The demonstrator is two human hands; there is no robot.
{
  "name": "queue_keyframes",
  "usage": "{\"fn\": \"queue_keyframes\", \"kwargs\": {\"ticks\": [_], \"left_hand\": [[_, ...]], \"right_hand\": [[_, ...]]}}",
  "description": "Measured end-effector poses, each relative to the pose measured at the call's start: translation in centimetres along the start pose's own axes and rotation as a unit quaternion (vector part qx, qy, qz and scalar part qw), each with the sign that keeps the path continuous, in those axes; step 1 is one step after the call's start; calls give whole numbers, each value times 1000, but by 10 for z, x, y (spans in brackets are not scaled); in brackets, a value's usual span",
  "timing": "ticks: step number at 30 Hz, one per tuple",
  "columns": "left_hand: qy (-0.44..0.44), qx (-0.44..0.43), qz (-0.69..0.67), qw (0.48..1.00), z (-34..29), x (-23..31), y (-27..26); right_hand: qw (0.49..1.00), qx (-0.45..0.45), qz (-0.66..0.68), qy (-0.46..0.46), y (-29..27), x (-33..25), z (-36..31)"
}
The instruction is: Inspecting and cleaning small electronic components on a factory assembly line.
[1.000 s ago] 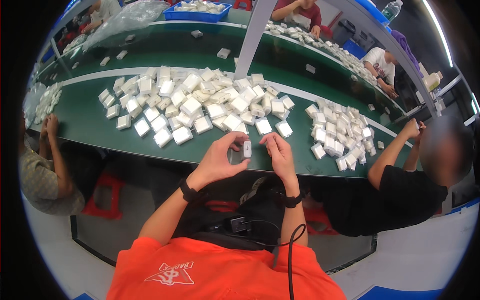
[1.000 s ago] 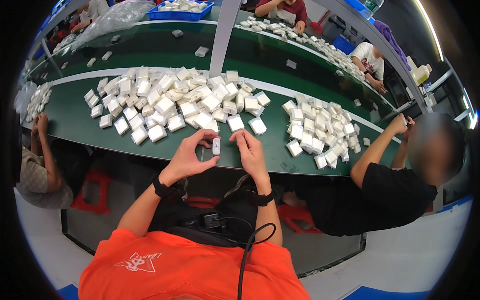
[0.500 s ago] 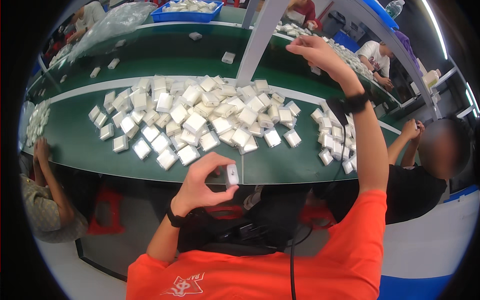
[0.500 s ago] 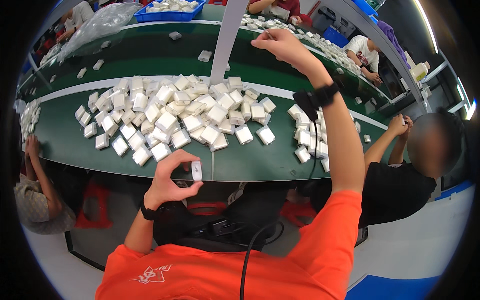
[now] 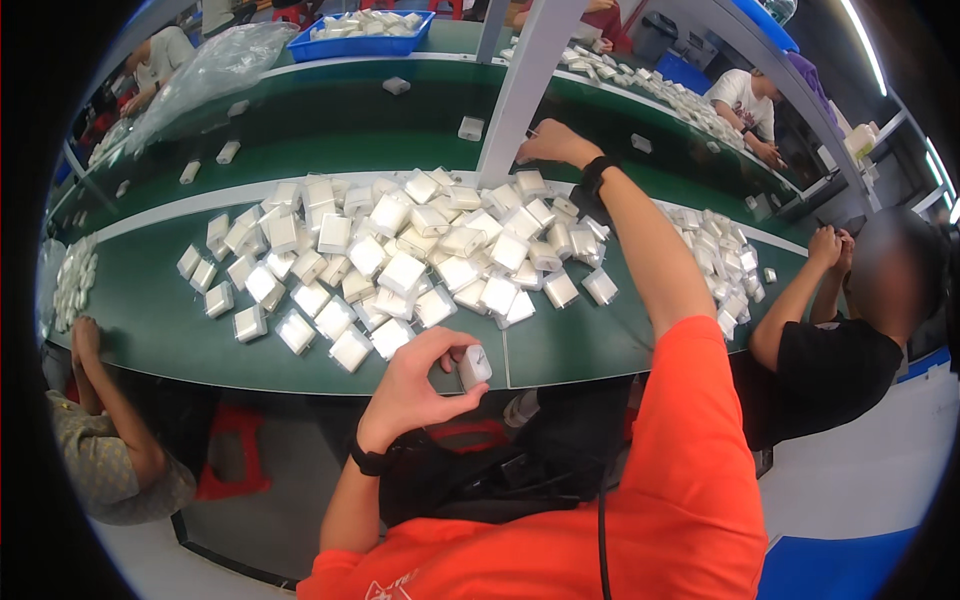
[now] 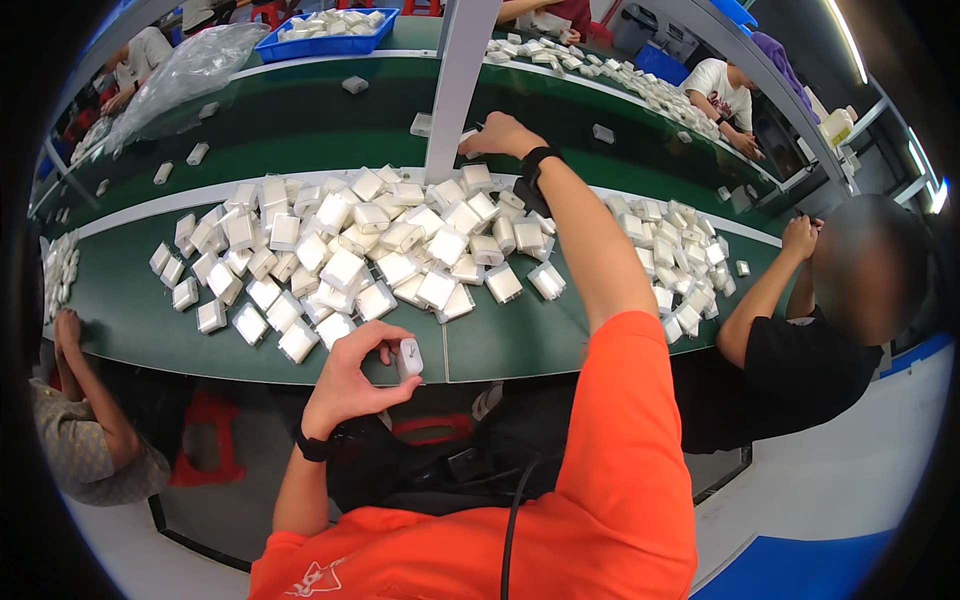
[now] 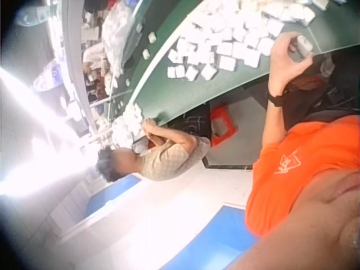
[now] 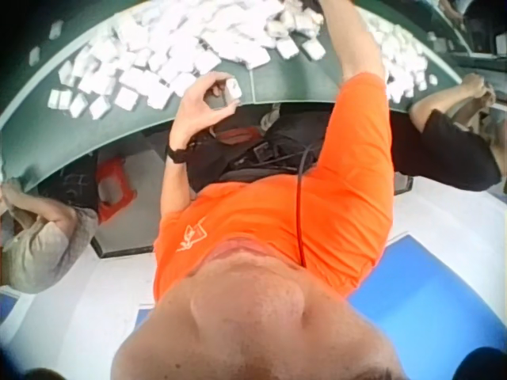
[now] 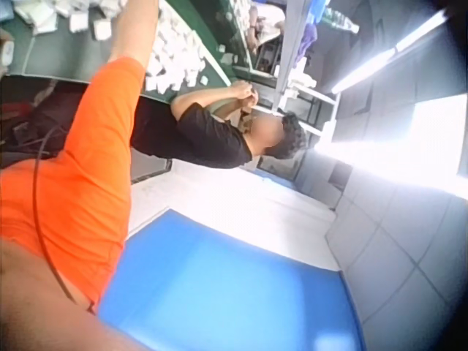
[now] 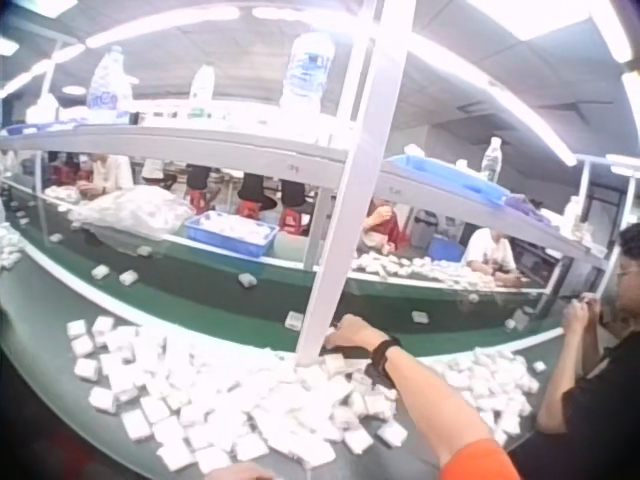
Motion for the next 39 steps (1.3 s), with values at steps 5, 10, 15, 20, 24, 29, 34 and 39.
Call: {"fn": "queue_keyframes", "kwargs": {"ticks": [5,10,15,20,24,29,34,39], "left_hand": [[-2,12,4,1000,1,2,-1],[-27,12,10,1000,1,1,2],[-52,1,-30,998,-5,-2,1],[-44,3,-27,999,-2,-8,4],[-19,-9,-48,999,-4,-9,5],[-43,-21,-50,998,-9,-14,2],[-49,-53,-73,995,-3,-16,10],[-40,-49,-66,996,-4,-15,9]], "right_hand": [[982,-147,7,115,-48,-17,-94],[993,-25,63,97,-100,-17,-138],[997,-22,24,74,-158,-35,-153],[998,57,5,-26,-180,-85,-147],[994,-30,102,-35,-135,-123,-147],[988,-23,122,-90,-146,-162,-177],[989,-62,74,-109,-147,-175,-249],[992,-51,93,-71,-97,-213,-330]]}}
Point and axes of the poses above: each hand's wrist, its own z-axis towards the middle knuckle, its own y-axis out of the palm, x = y × z, the point moved 7 cm from there along z, towards the middle knuckle, and after that the axes turned 15 degrees about z, right-handed, at the moved point
